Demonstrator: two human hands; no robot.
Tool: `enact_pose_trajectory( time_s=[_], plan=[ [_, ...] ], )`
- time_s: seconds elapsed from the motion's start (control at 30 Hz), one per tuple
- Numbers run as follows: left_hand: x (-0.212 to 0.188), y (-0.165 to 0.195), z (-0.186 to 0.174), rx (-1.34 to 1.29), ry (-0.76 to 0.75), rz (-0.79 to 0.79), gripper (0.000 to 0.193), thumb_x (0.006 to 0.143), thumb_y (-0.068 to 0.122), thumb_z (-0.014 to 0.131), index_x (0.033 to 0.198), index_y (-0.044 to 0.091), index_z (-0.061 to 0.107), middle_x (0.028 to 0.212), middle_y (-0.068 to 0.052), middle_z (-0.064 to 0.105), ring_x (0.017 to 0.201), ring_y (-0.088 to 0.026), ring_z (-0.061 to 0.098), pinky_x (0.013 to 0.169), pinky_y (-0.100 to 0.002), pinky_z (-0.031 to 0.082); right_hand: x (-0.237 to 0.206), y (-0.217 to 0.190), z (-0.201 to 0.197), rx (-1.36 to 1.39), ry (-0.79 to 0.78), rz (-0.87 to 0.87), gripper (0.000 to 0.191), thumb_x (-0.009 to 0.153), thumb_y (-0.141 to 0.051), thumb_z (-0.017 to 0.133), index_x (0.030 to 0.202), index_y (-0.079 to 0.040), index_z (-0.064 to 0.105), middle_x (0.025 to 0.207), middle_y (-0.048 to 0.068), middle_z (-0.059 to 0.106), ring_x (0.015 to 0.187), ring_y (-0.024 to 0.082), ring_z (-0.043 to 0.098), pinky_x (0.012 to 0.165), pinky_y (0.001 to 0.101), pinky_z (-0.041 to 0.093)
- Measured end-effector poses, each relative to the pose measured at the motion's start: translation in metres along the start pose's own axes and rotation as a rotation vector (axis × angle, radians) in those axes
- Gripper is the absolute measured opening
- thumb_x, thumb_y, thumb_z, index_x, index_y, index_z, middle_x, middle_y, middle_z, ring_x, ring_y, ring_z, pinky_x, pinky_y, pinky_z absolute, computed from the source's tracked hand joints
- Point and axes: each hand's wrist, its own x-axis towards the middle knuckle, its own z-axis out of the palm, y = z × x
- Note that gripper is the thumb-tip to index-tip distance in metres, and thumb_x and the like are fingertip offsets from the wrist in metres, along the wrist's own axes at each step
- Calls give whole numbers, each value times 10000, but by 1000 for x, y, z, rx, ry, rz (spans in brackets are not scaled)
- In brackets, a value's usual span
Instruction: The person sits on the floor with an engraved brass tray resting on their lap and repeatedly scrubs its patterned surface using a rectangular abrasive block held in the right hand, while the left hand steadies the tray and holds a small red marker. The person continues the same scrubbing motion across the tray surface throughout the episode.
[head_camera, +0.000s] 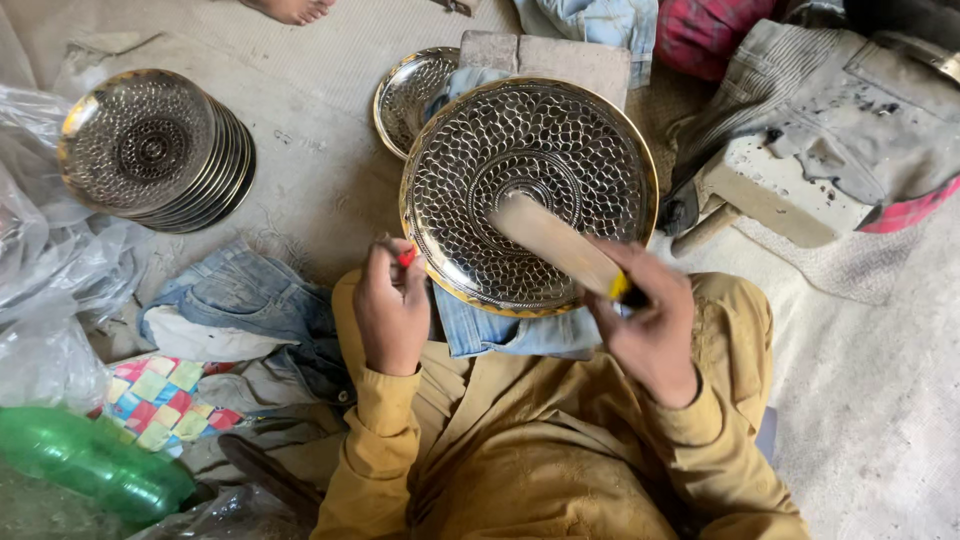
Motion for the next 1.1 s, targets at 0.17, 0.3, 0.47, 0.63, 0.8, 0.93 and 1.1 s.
enact_pose_trajectory(
  time_s=[0.17, 0.3, 0.47, 0.63, 0.8, 0.93, 1.1],
  plan=[
    [9, 7, -4, -28, -104, -2, 146, 962, 30, 618, 1104, 33, 588, 969, -157, 717, 869, -337, 734, 717, -399, 559, -43, 24, 32, 501, -31, 190, 345, 840, 15, 811, 1166, -27, 708, 998, 53, 760, 891, 118, 723, 815, 278, 588],
    [29, 14, -2, 19, 19, 111, 91, 986, 26, 635, 1076, 28, 618, 964, -158, 710, 880, -369, 708, 738, -424, 545, -53, 37, 42, 380, -102, 215, 239, 879, 37, 776, 1099, -25, 706, 1033, 84, 726, 927, 157, 690, 825, 299, 561],
    [35, 21, -11, 119, 213, 362, 64, 1025, 1, 655, 1074, 4, 614, 1011, -165, 654, 917, -374, 674, 817, -430, 551, -62, 34, 39, 318, -121, 315, 238, 886, -41, 788, 1097, -32, 678, 997, 61, 705, 900, 143, 674, 812, 294, 546],
    [-2, 12, -10, -534, 66, -149, 218, 967, 3, 700, 1140, 9, 567, 985, -82, 682, 833, -185, 710, 738, -331, 605, -66, 19, 29, 155, -94, 401, 470, 829, -61, 839, 1211, -15, 568, 1023, 50, 617, 949, 144, 579, 865, 295, 498],
    [-23, -4, 10, -777, 30, -248, 243, 1006, -6, 667, 1178, 0, 496, 1016, -54, 638, 912, -159, 721, 816, -298, 621, -54, 0, -1, 390, -272, 334, 715, 824, -18, 779, 1456, -16, 443, 1217, 71, 607, 1109, 144, 569, 957, 283, 465],
    [-32, -6, 17, -407, 36, -111, 259, 1002, -26, 682, 1170, -15, 486, 1008, -90, 657, 917, -146, 721, 791, -267, 585, -42, -14, -10, 174, -263, 172, 665, 832, -70, 830, 1449, -48, 583, 934, 51, 675, 798, 123, 588, 739, 274, 496],
    [-36, -9, 24, -289, 81, -96, 295, 994, -36, 678, 1199, -28, 466, 987, -104, 651, 879, -140, 731, 727, -269, 594, -27, -25, -12, 81, -187, 96, 551, 829, -108, 833, 1344, -38, 649, 903, 65, 664, 763, 149, 616, 706, 286, 509]
  ],
)
